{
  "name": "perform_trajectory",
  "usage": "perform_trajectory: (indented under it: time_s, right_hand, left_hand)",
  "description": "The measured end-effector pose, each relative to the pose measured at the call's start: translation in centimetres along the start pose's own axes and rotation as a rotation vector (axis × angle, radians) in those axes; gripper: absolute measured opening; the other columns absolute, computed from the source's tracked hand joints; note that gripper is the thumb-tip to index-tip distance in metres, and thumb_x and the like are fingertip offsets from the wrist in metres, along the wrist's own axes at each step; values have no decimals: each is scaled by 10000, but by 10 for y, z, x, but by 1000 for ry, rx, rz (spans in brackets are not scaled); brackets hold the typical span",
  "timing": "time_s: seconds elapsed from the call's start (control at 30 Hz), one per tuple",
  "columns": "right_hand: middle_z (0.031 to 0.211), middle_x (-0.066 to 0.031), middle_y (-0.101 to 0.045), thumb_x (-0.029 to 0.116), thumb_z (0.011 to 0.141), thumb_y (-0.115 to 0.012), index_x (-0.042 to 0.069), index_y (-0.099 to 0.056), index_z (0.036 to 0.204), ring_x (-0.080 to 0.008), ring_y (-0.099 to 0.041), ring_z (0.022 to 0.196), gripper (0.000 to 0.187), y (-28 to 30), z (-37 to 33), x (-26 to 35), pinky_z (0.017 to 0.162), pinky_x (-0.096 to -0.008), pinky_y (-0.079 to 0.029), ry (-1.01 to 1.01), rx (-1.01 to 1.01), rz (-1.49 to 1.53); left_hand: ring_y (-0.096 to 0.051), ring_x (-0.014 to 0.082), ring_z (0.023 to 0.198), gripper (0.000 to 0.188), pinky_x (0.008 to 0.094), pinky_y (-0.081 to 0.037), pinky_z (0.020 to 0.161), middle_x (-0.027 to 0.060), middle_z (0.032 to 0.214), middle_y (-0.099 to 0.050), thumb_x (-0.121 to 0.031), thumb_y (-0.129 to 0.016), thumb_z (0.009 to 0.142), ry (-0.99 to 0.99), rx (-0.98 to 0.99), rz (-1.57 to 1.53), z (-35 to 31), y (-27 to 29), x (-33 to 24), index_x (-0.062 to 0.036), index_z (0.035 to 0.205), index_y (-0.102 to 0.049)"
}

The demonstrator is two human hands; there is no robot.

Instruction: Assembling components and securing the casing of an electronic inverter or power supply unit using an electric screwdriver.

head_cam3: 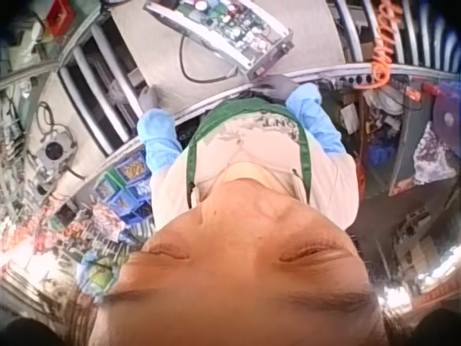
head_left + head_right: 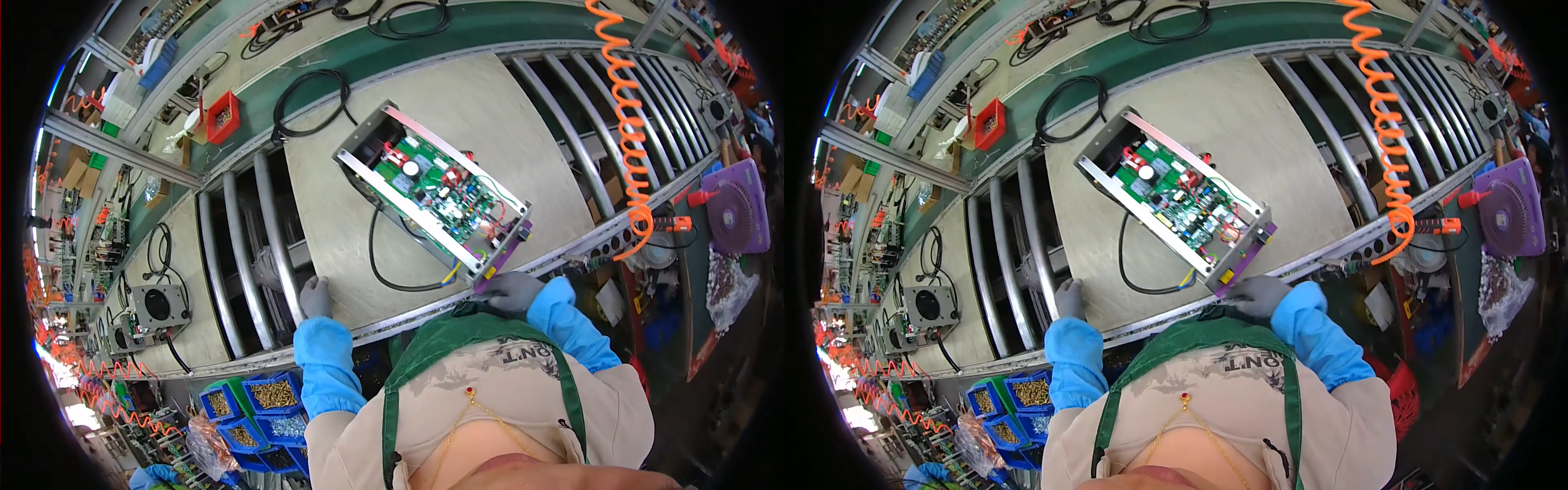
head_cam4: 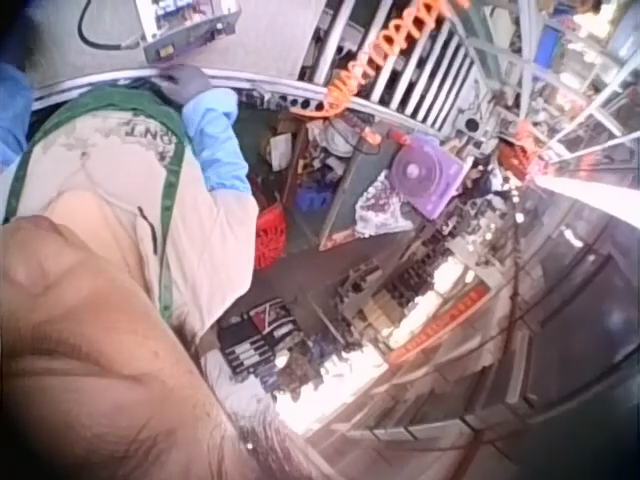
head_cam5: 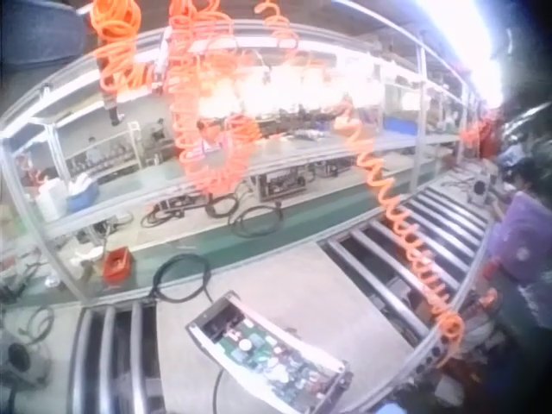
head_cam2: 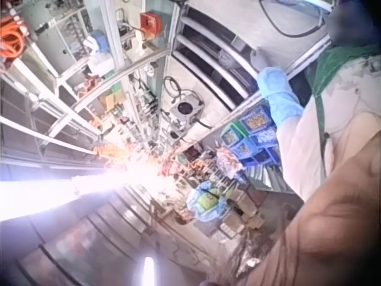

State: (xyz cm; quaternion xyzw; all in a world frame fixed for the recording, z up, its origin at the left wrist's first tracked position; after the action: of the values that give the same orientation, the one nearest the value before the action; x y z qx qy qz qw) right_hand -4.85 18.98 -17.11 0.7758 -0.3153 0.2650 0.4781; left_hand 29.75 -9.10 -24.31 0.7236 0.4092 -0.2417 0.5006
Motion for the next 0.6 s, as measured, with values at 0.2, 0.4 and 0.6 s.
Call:
perform_trajectory:
  time_s: [0.2, 0.4, 0.6]
  right_hand:
    - [973, -161, -635, 173, 778, -625, 51, -572, 1124, -272, -639, 888, 371, 95, -51, -80, 758, -373, -493, -480, -595, 230]
    - [1309, -215, -433, 30, 747, -585, 127, -268, 1420, -253, -586, 980, 750, 166, -95, -169, 735, -334, -503, -378, -1268, 432]
    - [1431, -214, -302, 44, 741, -584, 114, -175, 1454, -276, -513, 1103, 825, 208, -134, -184, 834, -325, -476, -336, -1609, 498]
  left_hand:
    - [-628, 205, 908, 393, 293, -469, 810, 151, 1014, -661, -210, -598, 802, -45, 125, 45, -36, -39, -32, 27, 1116, -611]
    - [-609, 193, 643, 325, 323, -478, 590, 95, 735, -652, -276, -591, 820, -97, 472, 361, -35, -85, -82, -4, 982, -667]
    - [-580, 298, 992, 422, 382, -471, 841, 175, 1163, -543, -292, -592, 789, -760, 306, 481, 25, -202, -223, -43, 1129, -573]
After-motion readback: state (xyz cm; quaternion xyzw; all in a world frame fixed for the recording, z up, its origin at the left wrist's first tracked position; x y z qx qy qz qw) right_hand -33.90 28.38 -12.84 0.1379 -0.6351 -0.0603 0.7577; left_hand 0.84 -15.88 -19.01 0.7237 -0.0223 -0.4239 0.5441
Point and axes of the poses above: each hand's wrist, its own z-axis towards the middle knuckle, its own y-axis out of the back of the hand, x = y × z, the point moved 4 cm from there along z, towards the middle knuckle
